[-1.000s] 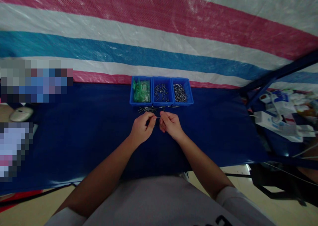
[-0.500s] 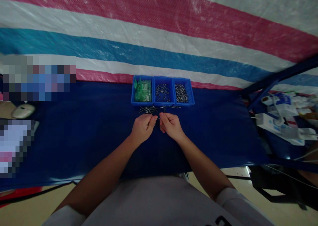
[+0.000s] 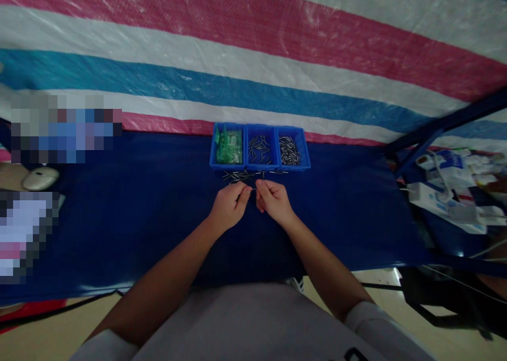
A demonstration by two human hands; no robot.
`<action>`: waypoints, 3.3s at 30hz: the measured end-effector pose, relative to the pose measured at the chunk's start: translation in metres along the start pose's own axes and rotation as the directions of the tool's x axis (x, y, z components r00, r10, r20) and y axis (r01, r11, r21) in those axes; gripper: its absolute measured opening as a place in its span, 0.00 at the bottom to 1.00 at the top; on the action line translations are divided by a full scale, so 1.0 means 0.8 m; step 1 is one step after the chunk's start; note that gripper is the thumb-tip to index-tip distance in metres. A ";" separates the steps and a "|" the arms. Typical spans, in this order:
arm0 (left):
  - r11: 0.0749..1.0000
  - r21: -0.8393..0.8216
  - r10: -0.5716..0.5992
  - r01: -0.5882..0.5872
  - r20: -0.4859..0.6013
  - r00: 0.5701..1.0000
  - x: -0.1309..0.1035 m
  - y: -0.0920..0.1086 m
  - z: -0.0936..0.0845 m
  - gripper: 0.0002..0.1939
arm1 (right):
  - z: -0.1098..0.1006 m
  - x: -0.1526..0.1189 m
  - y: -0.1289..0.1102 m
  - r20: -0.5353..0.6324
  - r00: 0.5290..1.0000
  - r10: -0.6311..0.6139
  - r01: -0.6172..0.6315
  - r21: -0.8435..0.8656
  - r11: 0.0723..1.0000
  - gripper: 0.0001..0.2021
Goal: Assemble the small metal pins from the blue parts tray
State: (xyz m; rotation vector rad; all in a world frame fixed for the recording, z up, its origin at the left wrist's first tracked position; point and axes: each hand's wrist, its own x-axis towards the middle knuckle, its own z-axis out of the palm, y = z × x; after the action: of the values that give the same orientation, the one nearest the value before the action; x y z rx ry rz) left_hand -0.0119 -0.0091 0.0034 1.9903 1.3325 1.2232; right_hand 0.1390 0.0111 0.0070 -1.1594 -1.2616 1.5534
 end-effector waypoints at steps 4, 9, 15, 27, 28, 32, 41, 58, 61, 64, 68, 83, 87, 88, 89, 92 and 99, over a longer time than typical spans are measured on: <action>0.999 0.015 0.032 -0.032 -0.021 0.999 0.001 -0.003 0.001 0.22 | 0.001 -0.001 -0.002 0.015 1.000 -0.014 0.014 -0.006 1.000 0.26; 1.000 -0.018 0.014 -0.014 -0.019 1.000 -0.001 -0.007 0.002 0.19 | 0.000 -0.002 -0.008 -0.009 1.000 -0.022 0.022 -0.012 1.000 0.27; 0.996 -0.087 -0.016 0.015 -0.008 1.000 -0.004 -0.007 0.004 0.07 | -0.003 0.001 -0.013 -0.060 0.998 -0.024 0.027 0.041 0.999 0.26; 1.000 -0.023 0.006 -0.007 -0.025 1.000 0.000 -0.006 -0.002 0.20 | -0.004 0.000 -0.008 -0.017 1.000 -0.009 0.009 -0.006 1.000 0.26; 1.000 -0.029 0.002 -0.002 -0.025 1.000 -0.001 -0.006 -0.001 0.20 | -0.005 0.001 -0.008 -0.021 1.000 -0.011 0.011 -0.007 1.000 0.26; 0.997 -0.064 -0.038 0.035 -0.047 0.998 -0.002 -0.006 -0.001 0.11 | -0.009 0.003 -0.011 -0.043 0.999 -0.022 0.023 0.018 1.000 0.26; 0.993 -0.120 -0.024 0.015 -0.072 0.997 -0.002 -0.004 0.002 0.06 | -0.007 0.002 -0.016 -0.059 0.998 -0.011 0.014 0.040 0.999 0.26; 0.981 -0.116 -0.164 0.156 -0.064 0.984 -0.004 -0.010 0.004 0.11 | -0.032 0.029 -0.003 -0.274 0.953 0.129 -0.056 0.260 0.964 0.22; 0.980 -0.131 -0.162 0.151 -0.080 0.984 -0.004 -0.010 0.004 0.11 | -0.037 0.032 -0.004 -0.300 0.940 0.165 -0.075 0.290 0.954 0.21; 0.979 -0.139 -0.161 0.148 -0.087 0.983 -0.003 -0.010 0.003 0.11 | -0.037 0.032 -0.004 -0.303 0.938 0.165 -0.070 0.301 0.951 0.20; 0.978 -0.145 -0.162 0.147 -0.091 0.983 -0.003 -0.009 0.003 0.12 | -0.035 0.032 -0.004 -0.305 0.941 0.149 -0.056 0.292 0.955 0.20; 0.976 -0.155 -0.166 0.152 -0.082 0.983 -0.004 -0.008 0.002 0.13 | -0.034 0.029 0.001 -0.300 0.950 0.090 -0.047 0.148 0.988 0.19; 0.976 -0.146 -0.170 0.158 -0.071 0.983 -0.003 -0.007 0.002 0.12 | -0.030 0.025 0.008 -0.334 0.934 -0.125 0.037 -0.257 0.966 0.14; 0.976 -0.147 -0.170 0.158 -0.068 0.983 -0.003 -0.007 0.002 0.12 | -0.029 0.023 0.009 -0.322 0.924 -0.207 0.077 -0.374 0.924 0.13; 0.976 -0.149 -0.167 0.156 -0.067 0.984 -0.003 -0.007 0.002 0.12 | -0.029 0.021 0.009 -0.297 0.913 -0.279 0.114 -0.472 0.874 0.12; 0.976 -0.158 -0.160 0.148 -0.066 0.985 -0.003 -0.007 0.002 0.12 | -0.027 0.017 0.008 -0.202 0.905 -0.376 0.172 -0.633 0.755 0.11; 0.980 -0.140 -0.154 0.144 -0.060 0.986 -0.002 -0.004 0.001 0.11 | -0.029 0.019 0.008 -0.049 0.936 -0.350 0.212 -0.713 0.669 0.11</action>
State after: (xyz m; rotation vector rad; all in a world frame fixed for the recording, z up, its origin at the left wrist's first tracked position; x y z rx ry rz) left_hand -0.0133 -0.0094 0.0003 1.7360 1.3667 1.2875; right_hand 0.1576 0.0300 -0.0037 -1.4294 -1.8788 0.6963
